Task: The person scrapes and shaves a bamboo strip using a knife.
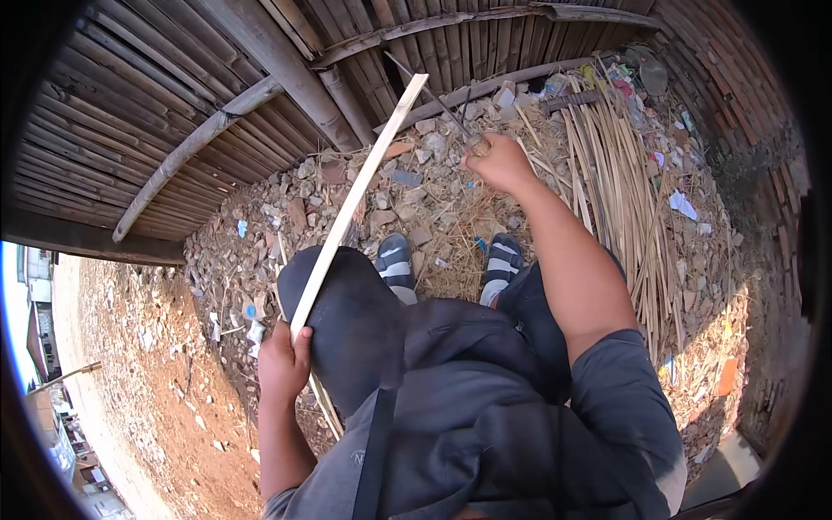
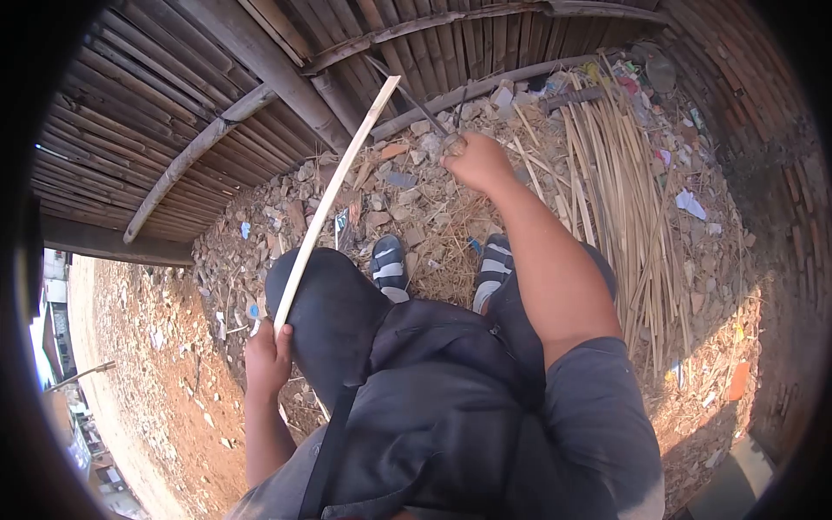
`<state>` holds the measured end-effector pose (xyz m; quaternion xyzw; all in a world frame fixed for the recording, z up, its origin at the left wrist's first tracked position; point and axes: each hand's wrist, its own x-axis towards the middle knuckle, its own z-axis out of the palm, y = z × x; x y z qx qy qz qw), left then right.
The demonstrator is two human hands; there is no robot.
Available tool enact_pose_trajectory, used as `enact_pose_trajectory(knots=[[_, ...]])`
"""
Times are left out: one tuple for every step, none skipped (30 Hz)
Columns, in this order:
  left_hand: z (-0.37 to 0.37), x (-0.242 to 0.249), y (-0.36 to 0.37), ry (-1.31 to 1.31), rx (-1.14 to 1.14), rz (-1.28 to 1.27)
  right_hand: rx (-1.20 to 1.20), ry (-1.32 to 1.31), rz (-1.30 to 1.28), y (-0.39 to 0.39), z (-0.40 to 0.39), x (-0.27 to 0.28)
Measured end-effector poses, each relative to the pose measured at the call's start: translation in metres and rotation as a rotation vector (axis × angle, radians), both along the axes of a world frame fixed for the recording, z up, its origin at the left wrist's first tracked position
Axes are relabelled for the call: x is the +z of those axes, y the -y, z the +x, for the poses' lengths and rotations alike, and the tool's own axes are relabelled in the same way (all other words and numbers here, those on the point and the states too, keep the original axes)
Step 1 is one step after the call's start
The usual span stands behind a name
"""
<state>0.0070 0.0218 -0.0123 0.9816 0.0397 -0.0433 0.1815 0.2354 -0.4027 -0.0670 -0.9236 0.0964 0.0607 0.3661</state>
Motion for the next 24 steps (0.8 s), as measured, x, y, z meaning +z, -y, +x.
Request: enact_pose_trajectory(knots=[[0.001,0.001,-0.001,-0.002,-0.012,0.013,-0.009,0.067,-0.026,0.002,0.000,0.007],[0.001,0.000,-0.002,0.004,-0.018,0.022,-0.052,0.138,0.039,0.004,0.004,0.002],[0.000,-0.001,-0.003,0.011,-0.023,0.028,-0.094,0.209,0.100,0.003,0.008,-0.001],[0.000,-0.002,-0.002,0.017,-0.025,0.033,-0.134,0.279,0.160,0.003,0.010,-0.004],[-0.001,-0.002,-0.001,0.001,-0.020,0.034,-0.164,0.382,0.107,0.001,0.008,-0.007],[-0.001,0.000,0.001,-0.012,-0.014,0.035,-0.115,0.403,0.138,-0.005,0.002,0.004],[0.000,0.004,0.003,-0.026,-0.009,0.036,-0.066,0.425,0.169,-0.012,-0.007,0.019],[0.001,0.009,0.004,-0.055,-0.013,0.025,-0.018,0.447,0.201,-0.018,-0.016,0.033],[0.003,0.016,0.006,-0.083,-0.019,0.015,0.077,0.356,0.192,-0.025,-0.023,0.044],[0.005,0.021,0.007,-0.111,-0.026,0.006,0.171,0.264,0.183,-0.032,-0.030,0.053],[0.007,0.022,0.007,-0.116,-0.031,-0.023,0.263,0.172,0.174,-0.039,-0.036,0.057],[0.009,0.023,0.006,-0.120,-0.035,-0.052,0.360,0.177,0.152,-0.047,-0.042,0.053],[0.011,0.024,0.006,-0.124,-0.038,-0.080,0.457,0.182,0.132,-0.055,-0.047,0.045],[0.013,0.026,0.007,-0.129,-0.041,-0.081,0.556,0.186,0.112,-0.062,-0.050,0.041],[0.014,0.028,0.009,-0.136,-0.043,-0.083,0.638,0.174,0.043,-0.068,-0.054,0.043],[0.015,0.029,0.010,-0.142,-0.044,-0.084,0.721,0.161,-0.028,-0.073,-0.057,0.047],[0.016,0.028,0.010,-0.159,-0.033,-0.074,0.804,0.149,-0.099,-0.076,-0.058,0.049],[0.016,0.026,0.009,-0.178,-0.021,-0.064,0.752,0.154,-0.064,-0.076,-0.056,0.042],[0.014,0.024,0.009,-0.199,-0.010,-0.056,0.700,0.156,-0.029,-0.073,-0.050,0.027],[0.012,0.022,0.008,-0.189,-0.012,-0.048,0.645,0.163,0.001,-0.069,-0.042,0.010],[0.011,0.020,0.008,-0.173,-0.014,-0.044,0.557,0.187,0.113,-0.065,-0.031,-0.010],[0.011,0.019,0.008,-0.158,-0.014,-0.039,0.539,0.184,0.093,-0.065,-0.031,-0.005],[0.010,0.020,0.008,-0.150,-0.014,-0.044,0.522,0.177,0.076,-0.064,-0.031,0.001],[0.011,0.020,0.009,-0.142,-0.014,-0.047,0.504,0.169,0.059,-0.065,-0.032,0.007]])
